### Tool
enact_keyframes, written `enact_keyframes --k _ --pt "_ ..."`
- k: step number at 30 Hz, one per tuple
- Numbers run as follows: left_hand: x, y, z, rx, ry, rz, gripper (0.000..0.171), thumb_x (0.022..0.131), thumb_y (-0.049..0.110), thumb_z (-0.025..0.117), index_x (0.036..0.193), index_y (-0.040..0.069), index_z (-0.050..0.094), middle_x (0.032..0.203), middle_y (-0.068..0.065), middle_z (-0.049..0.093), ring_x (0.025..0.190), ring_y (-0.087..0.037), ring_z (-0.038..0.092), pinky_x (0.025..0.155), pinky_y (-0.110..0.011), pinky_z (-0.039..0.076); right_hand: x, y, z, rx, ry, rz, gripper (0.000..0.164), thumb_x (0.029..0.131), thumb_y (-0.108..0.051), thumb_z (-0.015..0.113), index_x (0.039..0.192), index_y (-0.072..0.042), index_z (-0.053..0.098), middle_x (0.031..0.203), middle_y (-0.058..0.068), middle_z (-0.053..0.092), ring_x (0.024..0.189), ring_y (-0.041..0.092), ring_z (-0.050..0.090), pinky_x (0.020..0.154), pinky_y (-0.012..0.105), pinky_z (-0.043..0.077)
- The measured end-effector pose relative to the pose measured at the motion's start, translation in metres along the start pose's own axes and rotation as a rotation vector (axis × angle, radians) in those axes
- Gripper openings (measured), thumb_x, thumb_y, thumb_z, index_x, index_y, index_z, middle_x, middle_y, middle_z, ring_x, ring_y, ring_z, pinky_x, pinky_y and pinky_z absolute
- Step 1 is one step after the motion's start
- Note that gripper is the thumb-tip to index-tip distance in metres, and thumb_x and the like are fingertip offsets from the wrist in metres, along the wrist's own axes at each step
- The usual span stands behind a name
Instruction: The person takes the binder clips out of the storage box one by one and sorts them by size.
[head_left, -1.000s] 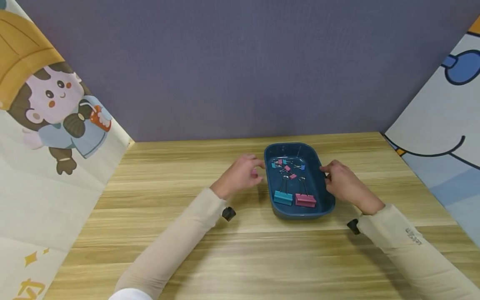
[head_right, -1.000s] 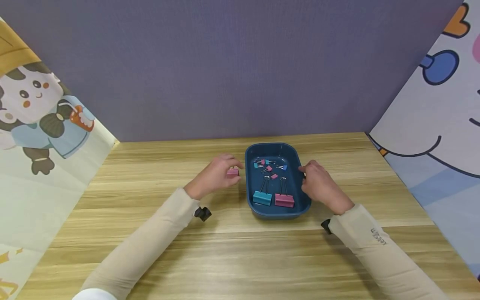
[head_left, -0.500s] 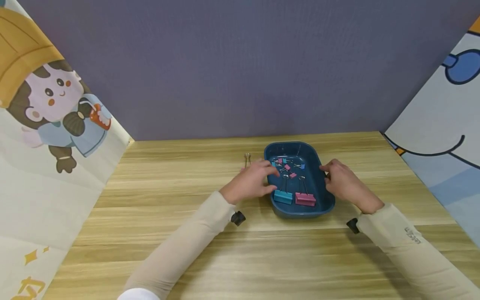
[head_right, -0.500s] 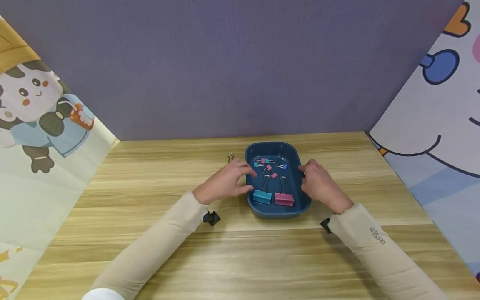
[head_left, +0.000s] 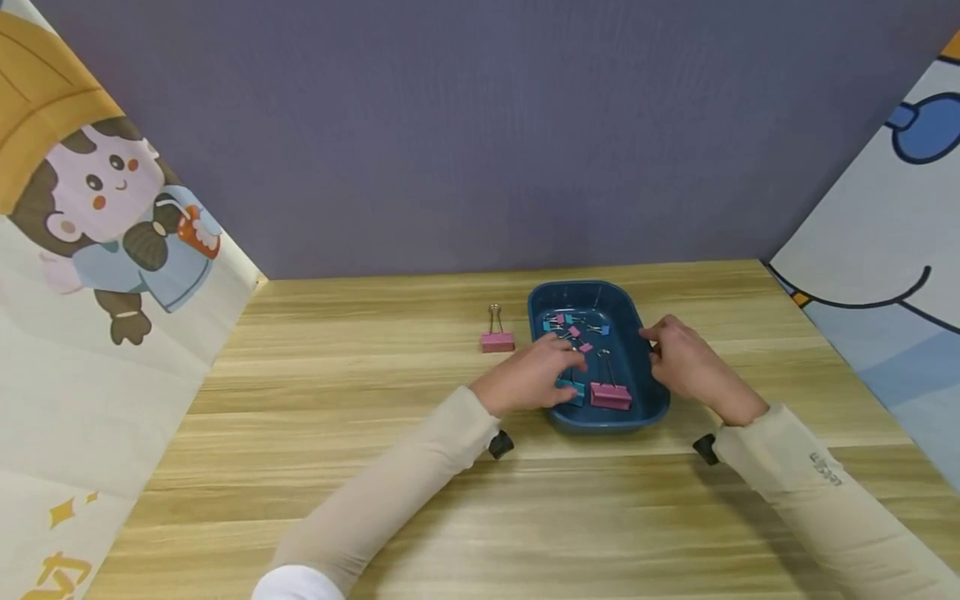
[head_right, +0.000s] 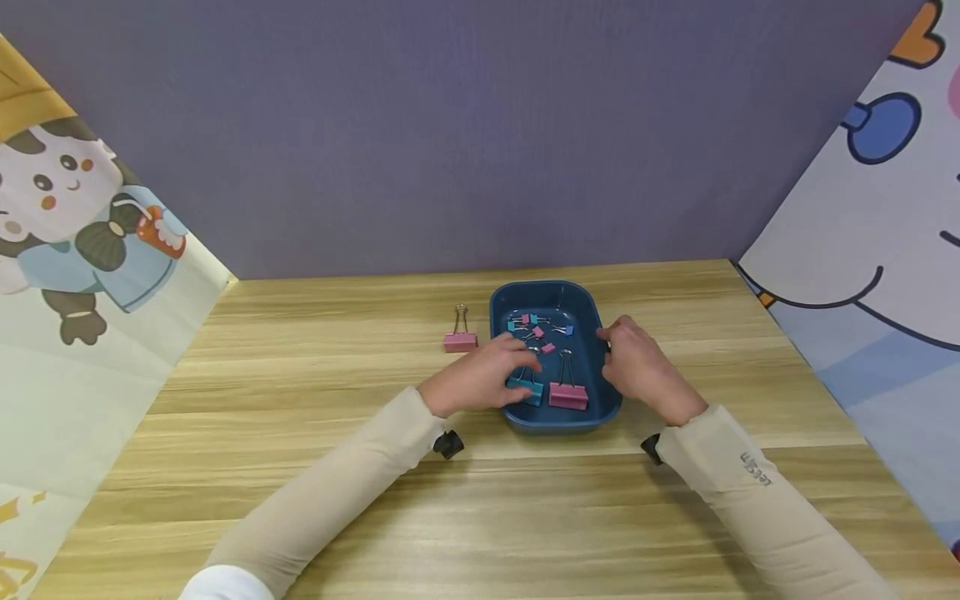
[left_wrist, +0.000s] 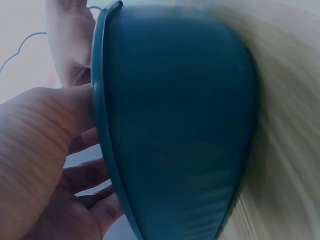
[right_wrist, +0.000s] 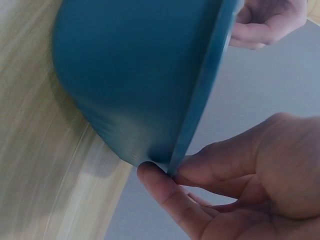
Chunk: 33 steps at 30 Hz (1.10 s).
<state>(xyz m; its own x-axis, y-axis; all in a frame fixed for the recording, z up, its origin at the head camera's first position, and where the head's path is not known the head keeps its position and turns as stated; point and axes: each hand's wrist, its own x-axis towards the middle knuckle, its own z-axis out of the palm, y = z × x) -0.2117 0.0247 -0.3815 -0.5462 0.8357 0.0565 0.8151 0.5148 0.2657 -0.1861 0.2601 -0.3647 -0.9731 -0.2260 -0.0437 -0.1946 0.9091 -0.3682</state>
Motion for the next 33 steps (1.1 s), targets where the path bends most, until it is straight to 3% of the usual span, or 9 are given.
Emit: enact_keyframes --k 6,9,14,17,19,33 --pt "0.013 0.009 0.005 0.034 -0.063 0.033 0.035 0.087 0.029 0.07 0.117 0.011 0.065 0.116 0.002 0.063 0.119 -0.016 0.049 0.109 -0.029 0.022 -0.001 0.001 -0.001 0.003 0.004 -0.011 0.042 0.082 0.01 0.051 0.122 0.02 0.049 0.108 0.029 0.048 0.083 0.03 0.057 0.068 0.04 0.048" --pt "0.021 0.014 0.008 0.045 -0.098 0.02 0.033 0.086 0.03 0.071 0.113 0.013 0.066 0.113 0.004 0.064 0.124 -0.018 0.046 0.109 -0.028 0.023 -0.001 0.001 -0.001 0.0 0.009 -0.014 0.041 0.082 0.01 0.051 0.122 0.02 0.05 0.108 0.029 0.048 0.083 0.03 0.057 0.068 0.04 0.048" --pt "0.035 0.019 0.014 0.061 -0.111 0.01 0.023 0.083 0.027 0.073 0.101 0.014 0.07 0.093 0.006 0.066 0.092 -0.01 0.056 0.087 -0.021 0.041 -0.001 0.001 -0.002 -0.007 0.013 -0.012 0.041 0.082 0.01 0.051 0.122 0.02 0.05 0.108 0.029 0.048 0.082 0.029 0.057 0.067 0.04 0.048" --pt "0.041 0.019 0.017 0.054 -0.111 0.003 0.019 0.083 0.025 0.074 0.098 0.013 0.071 0.085 0.007 0.064 0.077 -0.007 0.054 0.074 -0.019 0.044 0.0 0.001 -0.003 -0.01 0.015 -0.019 0.041 0.082 0.01 0.051 0.121 0.02 0.05 0.108 0.029 0.048 0.081 0.029 0.057 0.067 0.039 0.048" --pt "0.044 0.018 0.02 0.052 -0.117 -0.001 0.019 0.082 0.024 0.074 0.098 0.013 0.071 0.085 0.007 0.064 0.075 -0.006 0.054 0.074 -0.019 0.044 0.0 0.001 -0.003 -0.012 0.015 -0.025 0.041 0.082 0.01 0.051 0.121 0.02 0.05 0.108 0.029 0.049 0.081 0.028 0.057 0.067 0.039 0.048" --pt "0.05 0.02 0.027 0.069 -0.133 -0.023 0.01 0.083 0.017 0.072 0.093 0.015 0.07 0.08 0.008 0.061 0.075 -0.006 0.055 0.097 -0.022 0.036 -0.001 -0.001 -0.003 -0.013 0.01 -0.022 0.042 0.082 0.01 0.05 0.122 0.02 0.05 0.108 0.029 0.049 0.082 0.028 0.056 0.069 0.04 0.047"
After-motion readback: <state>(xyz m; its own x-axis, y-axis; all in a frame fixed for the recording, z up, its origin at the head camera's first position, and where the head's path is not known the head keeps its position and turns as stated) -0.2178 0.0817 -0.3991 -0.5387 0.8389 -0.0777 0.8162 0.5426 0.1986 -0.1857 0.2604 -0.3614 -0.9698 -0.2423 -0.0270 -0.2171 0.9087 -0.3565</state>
